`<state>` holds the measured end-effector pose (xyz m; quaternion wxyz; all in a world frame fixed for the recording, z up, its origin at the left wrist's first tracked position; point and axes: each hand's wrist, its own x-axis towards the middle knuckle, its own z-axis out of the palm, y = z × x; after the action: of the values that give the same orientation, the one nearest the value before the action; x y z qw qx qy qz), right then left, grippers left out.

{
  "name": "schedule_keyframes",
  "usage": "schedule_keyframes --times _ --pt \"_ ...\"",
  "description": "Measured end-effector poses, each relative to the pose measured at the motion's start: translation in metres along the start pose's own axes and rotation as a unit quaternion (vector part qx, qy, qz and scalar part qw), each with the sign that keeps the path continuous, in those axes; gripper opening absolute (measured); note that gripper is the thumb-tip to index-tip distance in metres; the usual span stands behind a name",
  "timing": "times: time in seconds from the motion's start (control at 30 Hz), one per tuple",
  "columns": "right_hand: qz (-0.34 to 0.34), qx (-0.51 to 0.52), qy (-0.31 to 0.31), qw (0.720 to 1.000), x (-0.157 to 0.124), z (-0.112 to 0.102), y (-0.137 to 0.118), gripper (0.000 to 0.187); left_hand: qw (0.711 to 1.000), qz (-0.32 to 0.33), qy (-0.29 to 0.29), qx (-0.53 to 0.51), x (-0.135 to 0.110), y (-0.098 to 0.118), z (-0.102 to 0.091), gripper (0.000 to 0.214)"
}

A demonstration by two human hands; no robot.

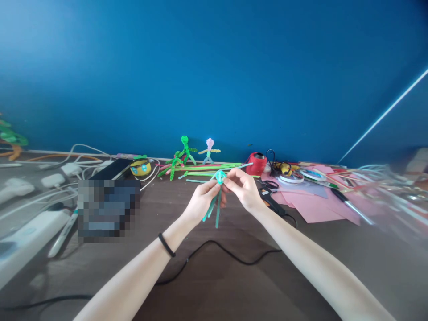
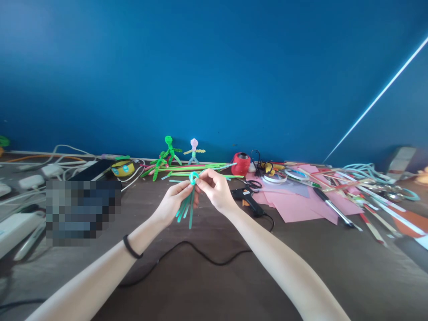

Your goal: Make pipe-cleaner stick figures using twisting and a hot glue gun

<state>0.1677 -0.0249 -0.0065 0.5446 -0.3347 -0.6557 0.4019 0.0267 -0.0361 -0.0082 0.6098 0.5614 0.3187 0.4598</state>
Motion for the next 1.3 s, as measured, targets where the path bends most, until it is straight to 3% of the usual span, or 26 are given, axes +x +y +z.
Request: schedule_keyframes --times 0.33,0.43,0.57,0.67,1.17,1.3 --pt "-0.013 -0.034 0.012 0.999 -0.001 0.0 -0.007 0.023 1.0 0.003 -0.006 -0.003 0.001 0.002 0.001 0.021" --pt "0.015 0.051 -0.012 0.999 0.001 -0.001 -0.003 0.021 0.999 -0.017 -0.011 -0.045 0.001 0.002 0.001 0.023" --pt "0.062 0.194 -0.05 0.978 0.004 -0.001 0.004 0.019 0.996 -0.034 -0.012 -0.083 0.001 0.002 0.001 0.023" --pt "0.079 0.235 -0.066 0.967 0.004 -0.002 0.005 0.02 0.995 -0.037 -0.017 -0.09 0.002 0.002 0.002 0.024" --pt "0.036 0.061 0.013 0.997 -0.002 0.004 -0.005 0.027 0.997 -0.036 -0.019 -0.061 0.0 0.001 0.002 0.024" --pt "0.036 0.084 0.003 0.996 -0.001 0.005 -0.002 0.024 0.998 -0.032 -0.014 -0.051 0.0 0.003 0.003 0.023"
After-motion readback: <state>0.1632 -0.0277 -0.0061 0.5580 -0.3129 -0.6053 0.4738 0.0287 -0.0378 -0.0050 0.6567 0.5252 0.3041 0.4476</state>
